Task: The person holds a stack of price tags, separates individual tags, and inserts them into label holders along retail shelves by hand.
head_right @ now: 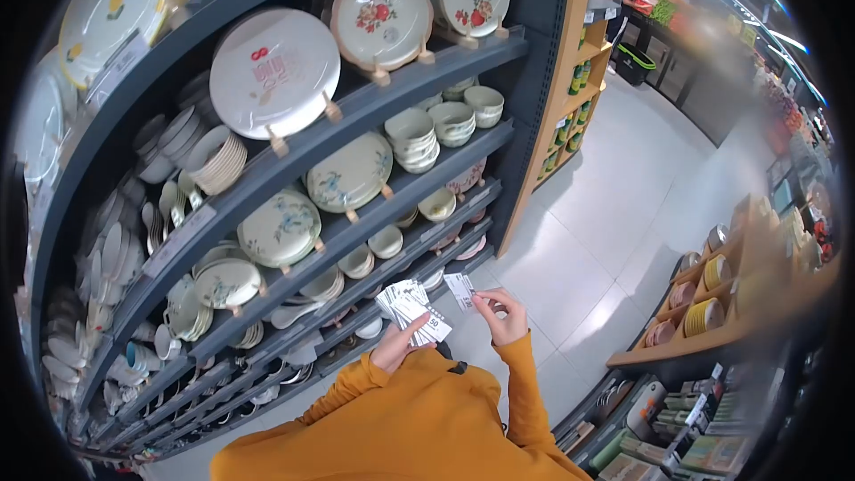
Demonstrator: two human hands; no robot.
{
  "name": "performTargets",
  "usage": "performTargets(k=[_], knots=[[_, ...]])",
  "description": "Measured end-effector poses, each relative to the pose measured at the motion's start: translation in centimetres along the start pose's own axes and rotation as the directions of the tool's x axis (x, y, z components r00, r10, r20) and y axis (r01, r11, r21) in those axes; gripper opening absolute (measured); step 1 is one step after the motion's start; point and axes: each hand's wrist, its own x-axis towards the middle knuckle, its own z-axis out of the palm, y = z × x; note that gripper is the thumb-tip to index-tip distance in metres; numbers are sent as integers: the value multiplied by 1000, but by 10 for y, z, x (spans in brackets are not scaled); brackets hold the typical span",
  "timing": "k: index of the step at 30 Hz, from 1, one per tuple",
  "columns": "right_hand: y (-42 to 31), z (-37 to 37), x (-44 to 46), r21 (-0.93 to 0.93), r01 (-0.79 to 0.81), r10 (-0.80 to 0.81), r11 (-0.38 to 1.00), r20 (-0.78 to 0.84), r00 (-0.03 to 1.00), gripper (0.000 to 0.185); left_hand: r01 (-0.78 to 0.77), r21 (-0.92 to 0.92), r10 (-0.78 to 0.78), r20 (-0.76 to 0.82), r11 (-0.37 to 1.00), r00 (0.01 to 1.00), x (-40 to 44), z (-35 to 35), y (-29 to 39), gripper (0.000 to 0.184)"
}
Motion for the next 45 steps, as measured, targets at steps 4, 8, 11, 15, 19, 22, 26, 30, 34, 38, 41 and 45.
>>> performTargets(k=[4,8,11,15,19,22,26,30,34,38,41,45], knots=[[-1,-8,73,-66,59,-58,996,19,998,14,-78,0,78,4,997,997,53,6,31,34],[0,-11,137,-70,22,-9,997,179,984,19,-117,-18,117,-23,993,993,82,10,43,35],[12,-11,190,-57,143,-124,988,259,958,17,-161,-50,156,-103,986,982,95,12,43,34],[28,-29,274,-312,320,-197,895,369,908,15,-203,-216,127,-320,955,939,117,21,31,31],[25,-58,356,-488,486,-337,726,364,869,10,-275,-268,139,-433,923,891,156,55,33,33],[33,-86,411,-572,558,-410,601,379,830,6,-271,-267,146,-407,925,901,186,90,43,35],[47,-103,476,-620,616,-394,486,473,788,5,-258,-252,162,-346,933,924,217,135,49,36],[69,-100,517,-603,695,-341,391,607,718,5,-287,-292,164,-381,912,910,238,161,35,37],[81,-100,536,-588,718,-257,372,678,689,7,-317,-350,99,-518,882,850,250,175,23,39],[80,-106,543,-549,730,-240,408,707,665,8,-350,-347,92,-584,870,807,250,182,21,38],[73,-108,546,-525,731,-237,436,716,657,9,-357,-335,109,-578,872,809,254,180,25,36],[85,-108,548,-532,753,-194,387,752,630,10,-338,-322,117,-548,884,828,264,179,26,36]])
